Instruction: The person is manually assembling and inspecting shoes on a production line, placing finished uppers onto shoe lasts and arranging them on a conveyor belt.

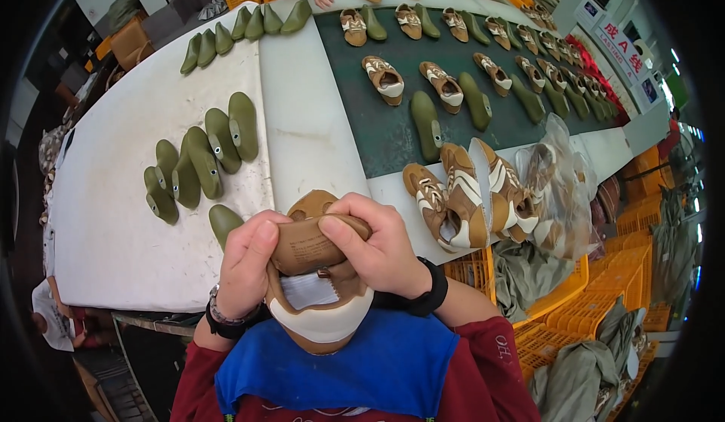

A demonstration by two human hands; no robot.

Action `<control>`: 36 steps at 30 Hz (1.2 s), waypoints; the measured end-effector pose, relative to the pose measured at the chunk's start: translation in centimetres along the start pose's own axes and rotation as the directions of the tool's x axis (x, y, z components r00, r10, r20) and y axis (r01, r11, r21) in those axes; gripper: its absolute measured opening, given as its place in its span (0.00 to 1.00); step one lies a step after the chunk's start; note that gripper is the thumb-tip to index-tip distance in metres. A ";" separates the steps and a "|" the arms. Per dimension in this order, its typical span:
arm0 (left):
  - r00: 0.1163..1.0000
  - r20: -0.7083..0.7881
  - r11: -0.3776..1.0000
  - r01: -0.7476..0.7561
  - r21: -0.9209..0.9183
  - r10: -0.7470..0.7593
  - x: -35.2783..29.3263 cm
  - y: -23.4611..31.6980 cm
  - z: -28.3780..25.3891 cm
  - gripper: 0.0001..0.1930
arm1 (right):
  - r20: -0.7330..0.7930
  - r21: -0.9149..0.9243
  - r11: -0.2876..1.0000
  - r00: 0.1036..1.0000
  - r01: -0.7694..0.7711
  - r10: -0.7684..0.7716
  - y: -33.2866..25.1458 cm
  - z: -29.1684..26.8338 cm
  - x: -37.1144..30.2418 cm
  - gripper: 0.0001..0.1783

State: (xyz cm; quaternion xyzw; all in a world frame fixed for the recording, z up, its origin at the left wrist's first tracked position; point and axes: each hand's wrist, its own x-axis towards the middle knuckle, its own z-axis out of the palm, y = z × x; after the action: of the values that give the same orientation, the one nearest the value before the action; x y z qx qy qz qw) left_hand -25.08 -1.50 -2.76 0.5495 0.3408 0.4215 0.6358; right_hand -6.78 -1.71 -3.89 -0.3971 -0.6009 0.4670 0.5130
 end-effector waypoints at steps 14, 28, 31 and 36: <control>1.000 -0.026 1.000 0.006 0.017 -0.005 0.0 0.1 0.0 0.16 | -0.007 -0.018 1.000 1.000 -0.002 0.002 0.0 0.1 0.2 0.10; 0.991 0.040 0.897 -0.132 0.422 0.127 0.5 0.3 2.4 0.15 | -0.106 -0.159 0.984 0.990 0.074 -0.092 0.2 -2.4 -1.8 0.08; 0.953 0.232 0.898 -0.268 0.348 0.195 0.3 -1.4 3.9 0.32 | -0.284 -0.338 0.931 0.927 0.141 -0.243 0.1 -5.0 -4.0 0.08; 0.683 0.708 0.531 -0.672 0.516 0.177 2.7 -0.8 11.4 0.30 | -0.588 -0.398 0.917 0.777 -0.036 -0.225 0.1 -10.4 -10.3 0.08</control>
State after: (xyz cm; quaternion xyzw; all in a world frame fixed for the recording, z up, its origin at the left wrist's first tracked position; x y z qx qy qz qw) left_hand -13.59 -3.75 -1.61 0.9271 0.1180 0.2046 0.2911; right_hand 5.07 -9.93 -6.08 -0.5905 -0.4971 0.1545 0.6167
